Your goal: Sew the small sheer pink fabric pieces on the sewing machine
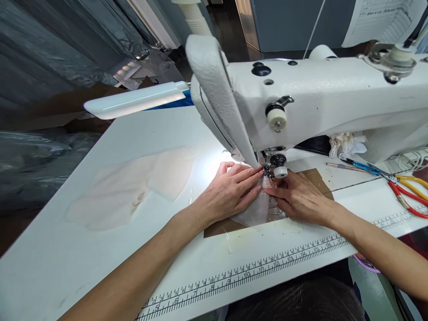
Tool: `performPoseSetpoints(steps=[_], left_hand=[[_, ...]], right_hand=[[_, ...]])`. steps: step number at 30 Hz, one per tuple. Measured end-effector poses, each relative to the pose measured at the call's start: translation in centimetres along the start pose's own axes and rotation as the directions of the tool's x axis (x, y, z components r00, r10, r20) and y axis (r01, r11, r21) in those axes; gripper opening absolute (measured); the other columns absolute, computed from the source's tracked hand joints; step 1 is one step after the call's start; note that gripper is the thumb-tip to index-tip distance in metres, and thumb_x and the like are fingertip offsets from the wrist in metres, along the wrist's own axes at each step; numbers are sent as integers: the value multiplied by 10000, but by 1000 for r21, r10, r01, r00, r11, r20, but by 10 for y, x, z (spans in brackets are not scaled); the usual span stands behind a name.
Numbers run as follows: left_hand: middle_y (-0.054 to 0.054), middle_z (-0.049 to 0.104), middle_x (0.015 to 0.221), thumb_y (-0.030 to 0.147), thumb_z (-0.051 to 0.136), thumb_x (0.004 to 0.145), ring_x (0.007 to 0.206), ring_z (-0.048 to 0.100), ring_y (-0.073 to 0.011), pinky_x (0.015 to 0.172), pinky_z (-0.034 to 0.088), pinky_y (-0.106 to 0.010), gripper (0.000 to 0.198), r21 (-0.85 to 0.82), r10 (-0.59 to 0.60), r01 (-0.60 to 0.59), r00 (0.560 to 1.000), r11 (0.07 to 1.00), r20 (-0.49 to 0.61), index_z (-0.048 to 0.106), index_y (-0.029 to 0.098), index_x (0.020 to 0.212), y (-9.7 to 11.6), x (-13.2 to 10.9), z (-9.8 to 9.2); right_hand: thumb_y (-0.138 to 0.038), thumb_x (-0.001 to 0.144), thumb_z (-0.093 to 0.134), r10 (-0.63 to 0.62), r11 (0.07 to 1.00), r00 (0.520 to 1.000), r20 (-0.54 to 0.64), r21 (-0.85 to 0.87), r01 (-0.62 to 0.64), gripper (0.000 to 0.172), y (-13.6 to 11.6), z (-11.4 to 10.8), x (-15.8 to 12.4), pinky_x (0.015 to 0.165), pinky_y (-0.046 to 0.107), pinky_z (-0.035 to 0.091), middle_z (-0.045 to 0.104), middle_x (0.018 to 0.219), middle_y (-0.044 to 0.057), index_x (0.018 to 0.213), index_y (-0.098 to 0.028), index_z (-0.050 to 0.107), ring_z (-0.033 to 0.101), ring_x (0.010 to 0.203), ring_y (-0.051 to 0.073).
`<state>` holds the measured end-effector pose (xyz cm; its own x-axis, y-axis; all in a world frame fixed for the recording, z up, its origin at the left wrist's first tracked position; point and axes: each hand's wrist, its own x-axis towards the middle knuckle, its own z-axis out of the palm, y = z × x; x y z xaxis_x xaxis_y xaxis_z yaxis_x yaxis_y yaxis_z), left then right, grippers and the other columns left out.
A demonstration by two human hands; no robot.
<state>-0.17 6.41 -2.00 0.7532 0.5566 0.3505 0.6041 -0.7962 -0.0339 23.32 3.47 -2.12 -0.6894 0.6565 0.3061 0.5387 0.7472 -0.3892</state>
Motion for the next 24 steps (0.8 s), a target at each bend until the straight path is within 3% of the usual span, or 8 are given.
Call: performPoseSetpoints(steps=[15,24], left_hand=[[-124,696,1223,321,336,1034,995,606,-275,861,416,-485,412,-68,-34,35,999,997,13,649,134,1225,0,0,1],[-107,667,1288,314,317,1036,988,615,-280,859,421,-489,422,-6,-25,24,1000,1000,-6,658,138,1211,2,0,3]], right_hand=[[-198,990,466,-16,1000,999,-38,3,16,303,2,1,-1,801,386,549,587,1028,122,1174,-195,707,589,915,221],[-205,981,471,-14,1000,998,-63,-1,14,302,4,4,-1,810,387,562,607,1021,98,1157,-236,716,611,923,212]])
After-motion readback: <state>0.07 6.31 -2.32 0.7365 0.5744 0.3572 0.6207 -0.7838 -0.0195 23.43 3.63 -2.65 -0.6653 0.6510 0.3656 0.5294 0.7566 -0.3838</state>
